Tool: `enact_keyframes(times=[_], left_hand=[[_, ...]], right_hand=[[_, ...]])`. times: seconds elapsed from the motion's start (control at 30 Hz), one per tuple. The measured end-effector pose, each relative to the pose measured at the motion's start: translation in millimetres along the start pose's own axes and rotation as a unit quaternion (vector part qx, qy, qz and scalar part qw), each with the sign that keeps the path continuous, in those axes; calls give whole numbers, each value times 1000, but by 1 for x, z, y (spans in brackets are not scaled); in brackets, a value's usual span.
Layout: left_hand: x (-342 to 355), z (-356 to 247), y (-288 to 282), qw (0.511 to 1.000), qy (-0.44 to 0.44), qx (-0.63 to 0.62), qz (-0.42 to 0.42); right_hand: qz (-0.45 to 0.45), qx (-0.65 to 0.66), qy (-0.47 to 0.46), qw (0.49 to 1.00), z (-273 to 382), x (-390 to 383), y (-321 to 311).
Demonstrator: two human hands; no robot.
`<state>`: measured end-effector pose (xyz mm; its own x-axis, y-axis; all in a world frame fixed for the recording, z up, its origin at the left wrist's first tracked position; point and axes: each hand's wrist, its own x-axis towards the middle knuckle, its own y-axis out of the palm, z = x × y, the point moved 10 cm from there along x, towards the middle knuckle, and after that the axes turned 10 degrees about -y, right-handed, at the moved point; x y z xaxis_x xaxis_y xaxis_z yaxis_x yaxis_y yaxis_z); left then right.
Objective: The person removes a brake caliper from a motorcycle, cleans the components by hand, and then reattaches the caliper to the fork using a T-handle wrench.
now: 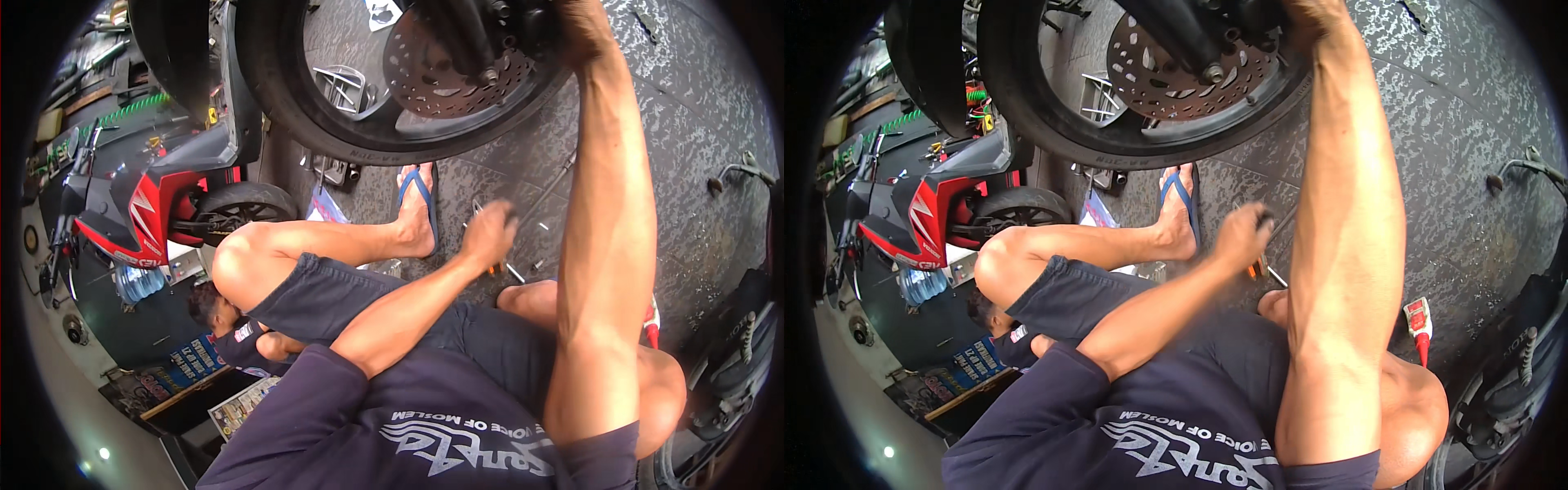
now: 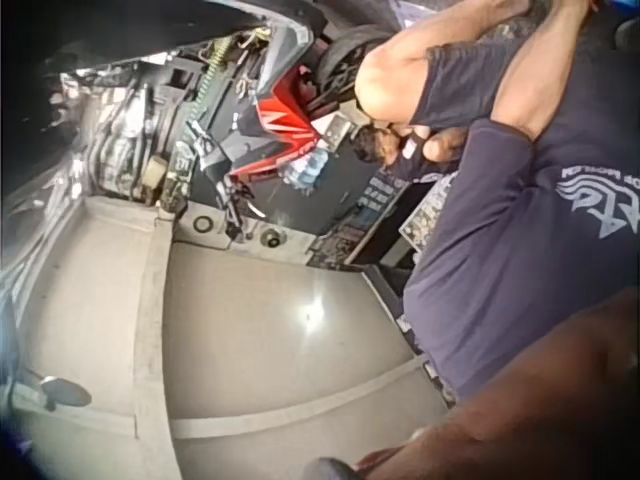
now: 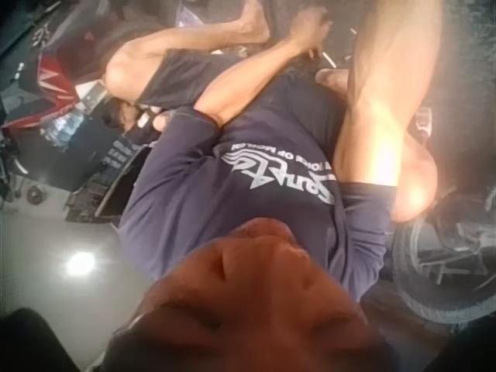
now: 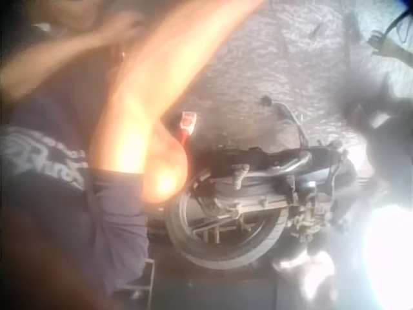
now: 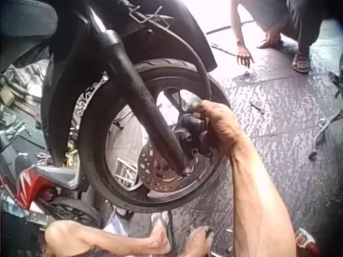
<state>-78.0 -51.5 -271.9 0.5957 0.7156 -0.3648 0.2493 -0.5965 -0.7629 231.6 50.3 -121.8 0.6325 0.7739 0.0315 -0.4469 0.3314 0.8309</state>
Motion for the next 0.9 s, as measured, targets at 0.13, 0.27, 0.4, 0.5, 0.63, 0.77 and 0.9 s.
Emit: enact_keyframes(times=[0.13,0.27,0.4,0.5,0.63,0.77,0.9], left_hand=[[-25,0,54,995,43,32,88],[-32,-10,94,957,-21,167,236],[-48,39,141,935,-82,207,277],[-50,69,153,928,-117,172,309],[-22,52,95,975,-99,38,193],[27,-16,-29,998,-9,-55,0],[51,-103,-118,985,70,-114,-112]], right_hand=[[73,88,36,993,-15,0,6],[-23,26,32,999,-20,-1,-6],[-55,-105,-23,993,-15,7,-25],[-64,-158,-61,984,-5,7,-26],[-79,-281,-30,956,2,4,-29],[-81,-221,-34,971,-4,3,-38],[-91,-210,-55,972,-8,16,-45]])
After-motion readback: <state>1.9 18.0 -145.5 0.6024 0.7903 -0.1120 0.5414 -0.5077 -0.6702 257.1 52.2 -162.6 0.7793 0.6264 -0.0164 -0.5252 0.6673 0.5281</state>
